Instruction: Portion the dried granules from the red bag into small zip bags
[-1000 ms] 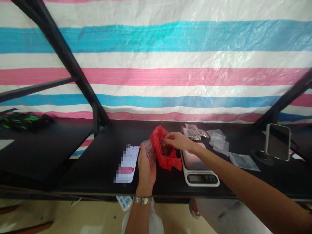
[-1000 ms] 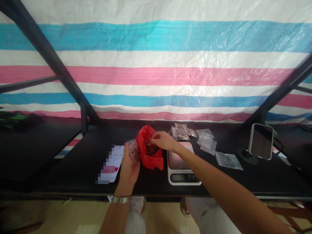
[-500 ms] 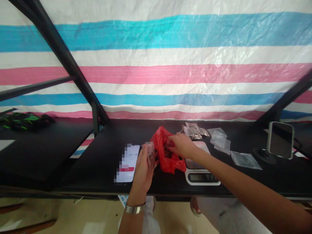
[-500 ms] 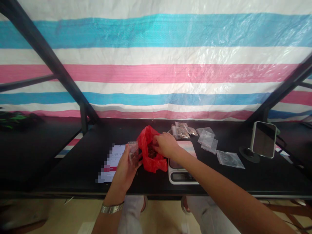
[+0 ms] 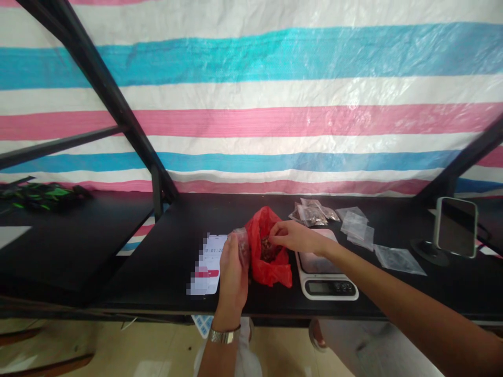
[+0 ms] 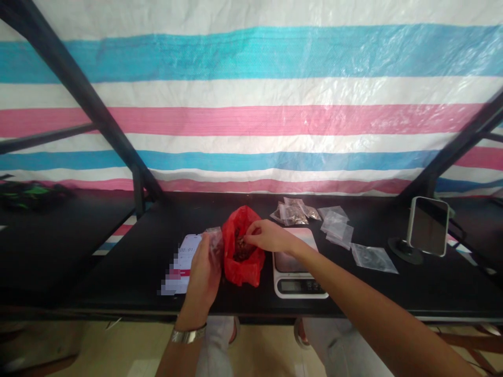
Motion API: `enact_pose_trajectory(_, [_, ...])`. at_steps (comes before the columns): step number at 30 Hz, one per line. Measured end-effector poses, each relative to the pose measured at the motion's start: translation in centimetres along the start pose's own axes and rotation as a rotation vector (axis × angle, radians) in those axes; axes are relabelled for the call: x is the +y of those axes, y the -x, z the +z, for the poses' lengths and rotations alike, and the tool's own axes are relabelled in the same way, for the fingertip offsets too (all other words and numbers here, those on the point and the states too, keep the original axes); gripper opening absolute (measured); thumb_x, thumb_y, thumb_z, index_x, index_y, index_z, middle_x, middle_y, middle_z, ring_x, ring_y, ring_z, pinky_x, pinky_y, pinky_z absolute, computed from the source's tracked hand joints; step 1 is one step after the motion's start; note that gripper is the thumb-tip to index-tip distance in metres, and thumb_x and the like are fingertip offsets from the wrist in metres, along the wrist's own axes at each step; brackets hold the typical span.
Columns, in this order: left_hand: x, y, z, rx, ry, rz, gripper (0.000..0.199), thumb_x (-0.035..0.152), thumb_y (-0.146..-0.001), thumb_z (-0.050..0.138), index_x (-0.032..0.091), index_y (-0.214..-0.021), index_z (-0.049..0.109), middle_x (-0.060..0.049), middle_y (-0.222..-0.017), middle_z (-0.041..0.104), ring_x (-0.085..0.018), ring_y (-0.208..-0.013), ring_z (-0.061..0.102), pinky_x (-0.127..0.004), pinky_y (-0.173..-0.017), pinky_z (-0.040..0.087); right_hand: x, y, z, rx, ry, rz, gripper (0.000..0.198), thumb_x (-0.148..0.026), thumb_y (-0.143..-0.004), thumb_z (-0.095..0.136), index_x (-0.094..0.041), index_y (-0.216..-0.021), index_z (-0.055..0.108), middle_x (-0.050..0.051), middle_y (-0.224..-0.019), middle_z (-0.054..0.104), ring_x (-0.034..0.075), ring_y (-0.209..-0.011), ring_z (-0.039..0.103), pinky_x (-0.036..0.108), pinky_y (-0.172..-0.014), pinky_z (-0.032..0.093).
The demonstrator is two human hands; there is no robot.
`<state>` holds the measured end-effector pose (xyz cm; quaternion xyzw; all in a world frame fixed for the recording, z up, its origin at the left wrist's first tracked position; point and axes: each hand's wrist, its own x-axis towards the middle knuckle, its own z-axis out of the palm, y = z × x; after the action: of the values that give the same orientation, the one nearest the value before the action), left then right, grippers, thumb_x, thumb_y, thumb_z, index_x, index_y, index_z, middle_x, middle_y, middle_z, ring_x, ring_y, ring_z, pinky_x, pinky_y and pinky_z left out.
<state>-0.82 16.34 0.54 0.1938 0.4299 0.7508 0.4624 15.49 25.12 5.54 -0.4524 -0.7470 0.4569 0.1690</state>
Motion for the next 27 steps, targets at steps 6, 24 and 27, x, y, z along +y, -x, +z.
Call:
enact_pose_trajectory(6, [-0.2, 0.2, -0.6, 0.023, -0.298, 0.232, 0.042, 0.049, -0.082, 0.087, 0.021, -0.112, 0.075, -0.011, -0.123, 0.074, -0.026, -0.12, 0.069, -0.039, -0.112, 0.05, -2.1, 1.5, -2.3, 0.033, -0.162, 0.047, 0.013, -0.031, -0.094, 0.071, -0.019, -0.088, 0.071, 0.004, -0.087, 0.083, 0.018, -0.085, 0.077, 0.028, -0.078, 0.055])
enact_pose_trajectory(24, [-0.2, 1.1, -0.5, -0.142, -0.469, 0.467, 0.038, 0.038, -0.088, 0.082, 0.026, -0.122, 0.071, -0.01, -0.139, 0.065, -0.029, -0.133, 0.062, -0.047, -0.121, 0.045, -6.9, 4.9, 0.6, 0.422, 0.564, -0.457, 0.021, -0.028, -0.094, 0.081, -0.026, -0.114, 0.074, 0.006, -0.115, 0.079, 0.026, -0.104, 0.067, 0.04, -0.094, 0.046])
enact_pose_trajectory(27, [-0.6, 0.8, -1.0, -0.177, -0.499, 0.489, 0.041, 0.041, -0.092, 0.078, 0.026, -0.128, 0.067, -0.01, -0.141, 0.063, -0.028, -0.133, 0.062, -0.049, -0.12, 0.046, -6.5, 4.7, 0.6, 0.441, 0.559, -0.539, 0.03, -0.024, -0.092, 0.083, -0.025, -0.12, 0.072, 0.005, -0.118, 0.08, 0.026, -0.102, 0.067, 0.041, -0.092, 0.046])
